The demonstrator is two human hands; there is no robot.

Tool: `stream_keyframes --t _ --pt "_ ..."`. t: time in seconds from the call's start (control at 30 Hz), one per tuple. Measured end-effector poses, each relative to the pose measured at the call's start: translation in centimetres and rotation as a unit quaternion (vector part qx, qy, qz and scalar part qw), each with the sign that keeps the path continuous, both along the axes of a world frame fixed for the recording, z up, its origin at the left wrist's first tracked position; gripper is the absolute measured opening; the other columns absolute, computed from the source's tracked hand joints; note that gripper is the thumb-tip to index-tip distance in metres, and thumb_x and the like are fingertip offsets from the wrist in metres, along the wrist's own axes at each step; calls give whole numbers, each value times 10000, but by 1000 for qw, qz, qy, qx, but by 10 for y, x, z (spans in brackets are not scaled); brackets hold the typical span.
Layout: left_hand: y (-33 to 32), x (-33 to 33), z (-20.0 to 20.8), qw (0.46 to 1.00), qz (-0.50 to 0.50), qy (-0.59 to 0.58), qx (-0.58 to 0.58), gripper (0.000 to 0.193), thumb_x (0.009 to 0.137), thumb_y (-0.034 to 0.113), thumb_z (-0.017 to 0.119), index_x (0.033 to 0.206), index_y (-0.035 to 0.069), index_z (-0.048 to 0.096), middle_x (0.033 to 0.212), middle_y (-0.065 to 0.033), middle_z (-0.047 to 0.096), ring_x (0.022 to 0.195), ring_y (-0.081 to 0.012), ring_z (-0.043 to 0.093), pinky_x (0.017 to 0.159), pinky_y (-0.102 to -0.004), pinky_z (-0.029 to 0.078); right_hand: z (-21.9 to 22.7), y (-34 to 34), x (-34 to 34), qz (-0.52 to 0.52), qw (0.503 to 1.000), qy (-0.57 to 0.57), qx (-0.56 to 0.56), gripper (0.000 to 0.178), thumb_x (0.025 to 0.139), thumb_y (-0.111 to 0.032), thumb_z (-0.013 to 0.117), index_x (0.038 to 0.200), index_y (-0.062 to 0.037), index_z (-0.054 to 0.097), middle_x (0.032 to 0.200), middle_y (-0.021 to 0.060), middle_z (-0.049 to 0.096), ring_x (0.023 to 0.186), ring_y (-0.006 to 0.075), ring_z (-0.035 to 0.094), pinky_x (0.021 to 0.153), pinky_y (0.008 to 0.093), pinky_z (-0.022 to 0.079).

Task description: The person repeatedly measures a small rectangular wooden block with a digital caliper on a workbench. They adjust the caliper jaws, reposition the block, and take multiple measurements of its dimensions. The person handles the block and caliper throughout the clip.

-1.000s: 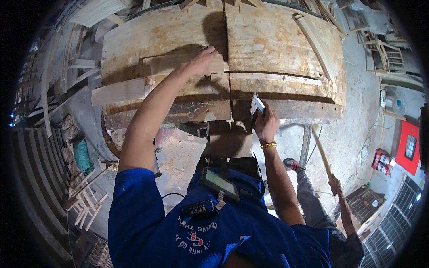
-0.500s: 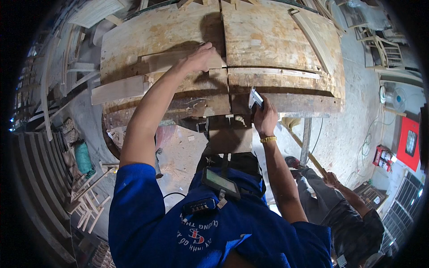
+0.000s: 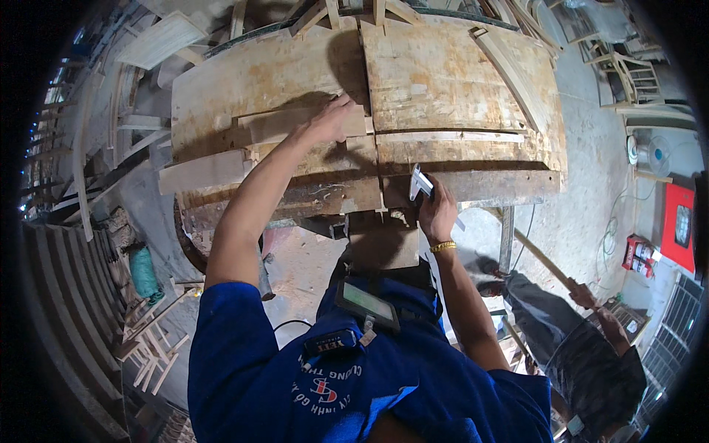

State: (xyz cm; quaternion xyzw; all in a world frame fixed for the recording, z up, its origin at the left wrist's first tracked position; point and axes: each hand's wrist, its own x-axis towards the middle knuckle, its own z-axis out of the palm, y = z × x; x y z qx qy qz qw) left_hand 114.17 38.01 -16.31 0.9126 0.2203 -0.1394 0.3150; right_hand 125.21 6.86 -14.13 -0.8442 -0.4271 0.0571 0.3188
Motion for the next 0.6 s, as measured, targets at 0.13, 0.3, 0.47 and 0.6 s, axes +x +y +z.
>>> stream_keyframes --t 0.13,0.3,0.47,0.6 --pt "-3 -12 12 999 22 -14 30 960 599 55 802 1417 -16 304 1484 -218 261 1376 -332 266 1146 -349 263 9 4 -4 -9 998 43 -38 340 790 -46 574 1125 -84 614 915 183 640 858 381 599 761 434 475" --pt "1 -13 -1 998 23 -43 26 967 582 50 804 1409 -24 308 1476 -223 272 1370 -337 277 1139 -355 276 8 4 -3 -2 998 48 -30 448 723 -41 530 1167 -77 575 925 164 617 873 360 567 808 445 449" --pt "4 -11 -6 997 -9 -57 54 945 568 81 810 1376 -44 336 1424 -226 337 1338 -348 316 1109 -355 311 5 4 -2 -8 999 44 -30 415 740 -37 529 1150 -74 585 937 163 626 882 355 571 811 445 453" --pt "7 -14 -5 992 -38 -59 104 886 567 125 805 1332 -38 388 1375 -215 379 1272 -364 388 1054 -392 374 6 8 -5 -23 998 55 -34 386 759 -37 528 1138 -81 592 965 151 637 919 351 582 824 449 458"
